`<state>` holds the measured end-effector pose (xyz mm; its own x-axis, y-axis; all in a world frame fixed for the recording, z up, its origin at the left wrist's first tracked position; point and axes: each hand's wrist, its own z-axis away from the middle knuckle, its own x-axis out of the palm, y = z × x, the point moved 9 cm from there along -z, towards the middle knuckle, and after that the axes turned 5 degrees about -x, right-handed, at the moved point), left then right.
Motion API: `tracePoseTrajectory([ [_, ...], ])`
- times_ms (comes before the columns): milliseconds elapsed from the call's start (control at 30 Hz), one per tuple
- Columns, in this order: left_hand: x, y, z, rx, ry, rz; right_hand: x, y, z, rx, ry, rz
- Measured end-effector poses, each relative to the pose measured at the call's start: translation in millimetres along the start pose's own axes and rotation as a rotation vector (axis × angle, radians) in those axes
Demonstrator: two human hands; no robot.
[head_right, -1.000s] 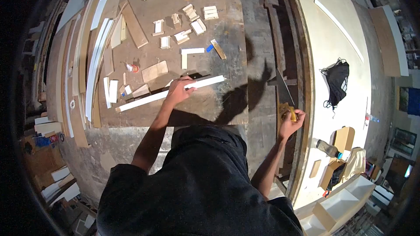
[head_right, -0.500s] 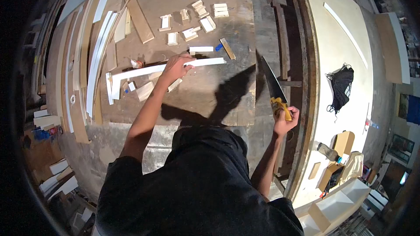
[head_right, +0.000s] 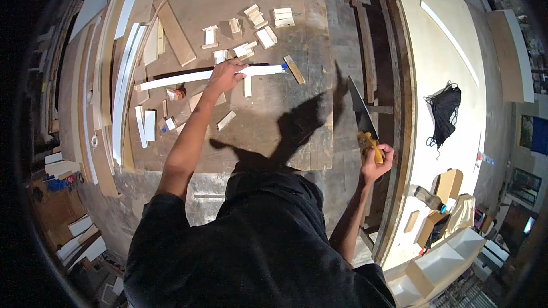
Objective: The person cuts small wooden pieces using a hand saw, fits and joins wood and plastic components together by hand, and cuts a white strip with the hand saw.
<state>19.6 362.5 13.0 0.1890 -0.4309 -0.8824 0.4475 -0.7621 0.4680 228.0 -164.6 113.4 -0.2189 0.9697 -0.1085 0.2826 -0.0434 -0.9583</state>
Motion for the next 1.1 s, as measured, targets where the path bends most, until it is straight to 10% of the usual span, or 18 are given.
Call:
tracePoseTrajectory([
  [867, -17.8, -1.4, 10.6, -0.088, -0.083, 0.024, 4.1, -8.3, -5.0, -0.096, -0.011, 0.078],
  [1100, 12.1, 136.2, 57.9, -0.141, -0.277, 0.939, 10.6, -20.6, -2.1, -0.025, 0.012, 0.001],
])
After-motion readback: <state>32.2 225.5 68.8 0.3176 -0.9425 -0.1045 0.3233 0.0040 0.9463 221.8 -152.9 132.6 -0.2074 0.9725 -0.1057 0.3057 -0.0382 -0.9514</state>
